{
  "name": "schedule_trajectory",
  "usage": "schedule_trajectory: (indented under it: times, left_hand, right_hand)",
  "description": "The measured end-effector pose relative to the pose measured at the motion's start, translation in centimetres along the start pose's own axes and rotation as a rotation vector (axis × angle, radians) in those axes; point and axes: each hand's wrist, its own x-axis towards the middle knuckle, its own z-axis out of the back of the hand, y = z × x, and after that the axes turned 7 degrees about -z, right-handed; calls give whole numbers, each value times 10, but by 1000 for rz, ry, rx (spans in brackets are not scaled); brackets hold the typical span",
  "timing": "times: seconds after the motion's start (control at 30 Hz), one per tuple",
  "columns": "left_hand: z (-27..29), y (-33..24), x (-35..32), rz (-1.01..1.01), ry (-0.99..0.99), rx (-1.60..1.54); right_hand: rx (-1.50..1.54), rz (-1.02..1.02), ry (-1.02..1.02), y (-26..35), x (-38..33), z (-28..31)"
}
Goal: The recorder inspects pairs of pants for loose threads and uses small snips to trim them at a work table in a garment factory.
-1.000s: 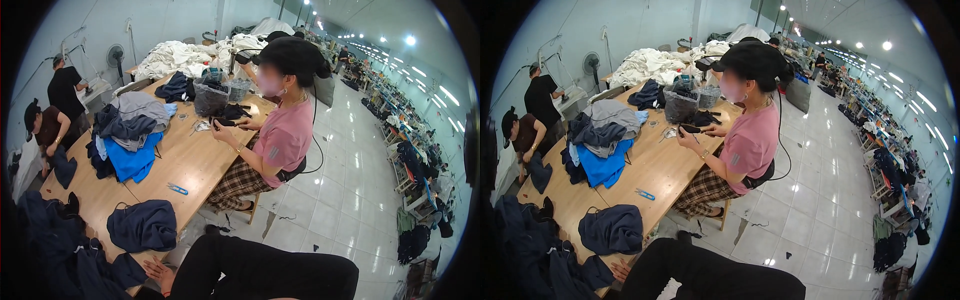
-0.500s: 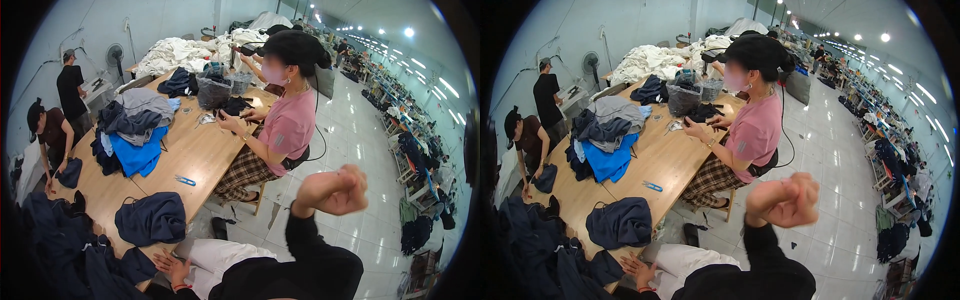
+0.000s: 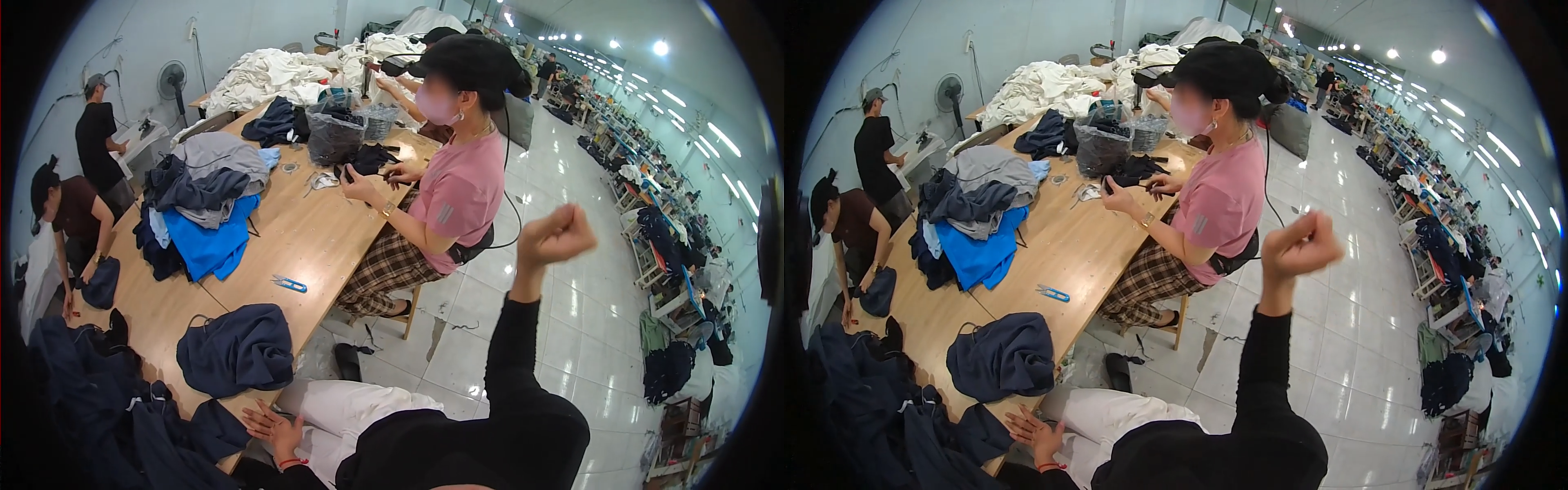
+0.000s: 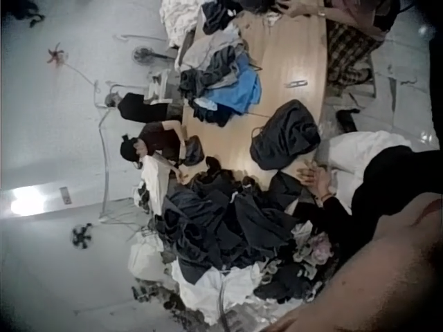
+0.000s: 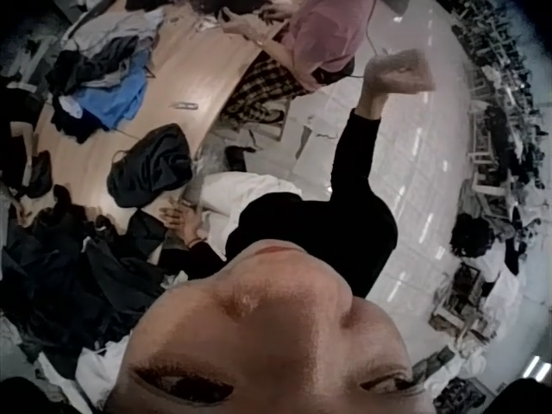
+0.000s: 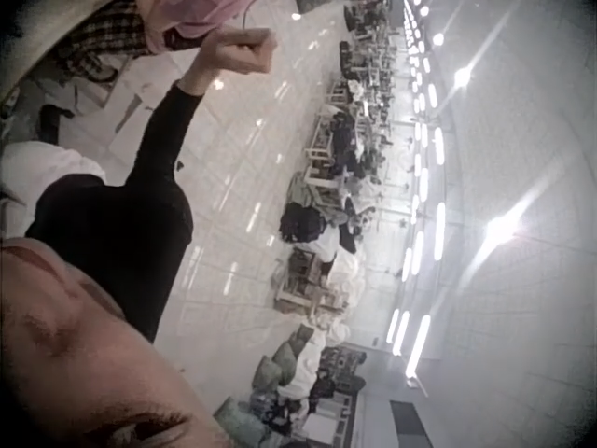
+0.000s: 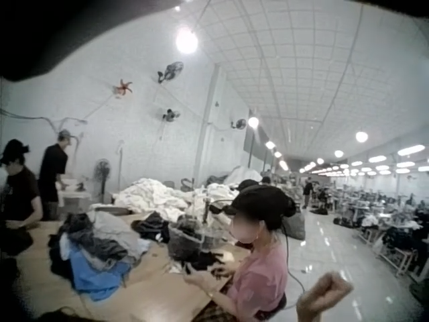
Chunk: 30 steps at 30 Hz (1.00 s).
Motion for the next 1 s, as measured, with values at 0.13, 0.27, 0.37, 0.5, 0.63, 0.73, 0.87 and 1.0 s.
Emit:
schedule_trajectory:
  times: [0.13,0.27,0.37,0.5,0.63,0.73,0.87,1.0]
  left_hand:
    - [-3,9,-2,16,-24,3]
    - [-7,-12,15,-14,3,34]
    - [-41,42,13,-39,-38,-9]
    - [7,-14,3,67,3,37]
    - [-4,-3,7,37,11,32]
    - [-2,2,-2,43,-12,-7]
    - [-7,6,-1,37,-39,26]
    - [-3,0,4,38,13,11]
  right_hand:
    - [233,-397,189,33,-3,-22]
    - [229,-37,-244,27,34,-19]
    - [646,-503,-381,95,72,-6]
    - [962,-173,-185,106,-5,-10]
    - [727,-291,766,158,-129,-6]
    - [771,-180,1405,203,-236,21]
    - [695,267,1822,208,-357,82]
    - [611,181,1942,216,-360,91]
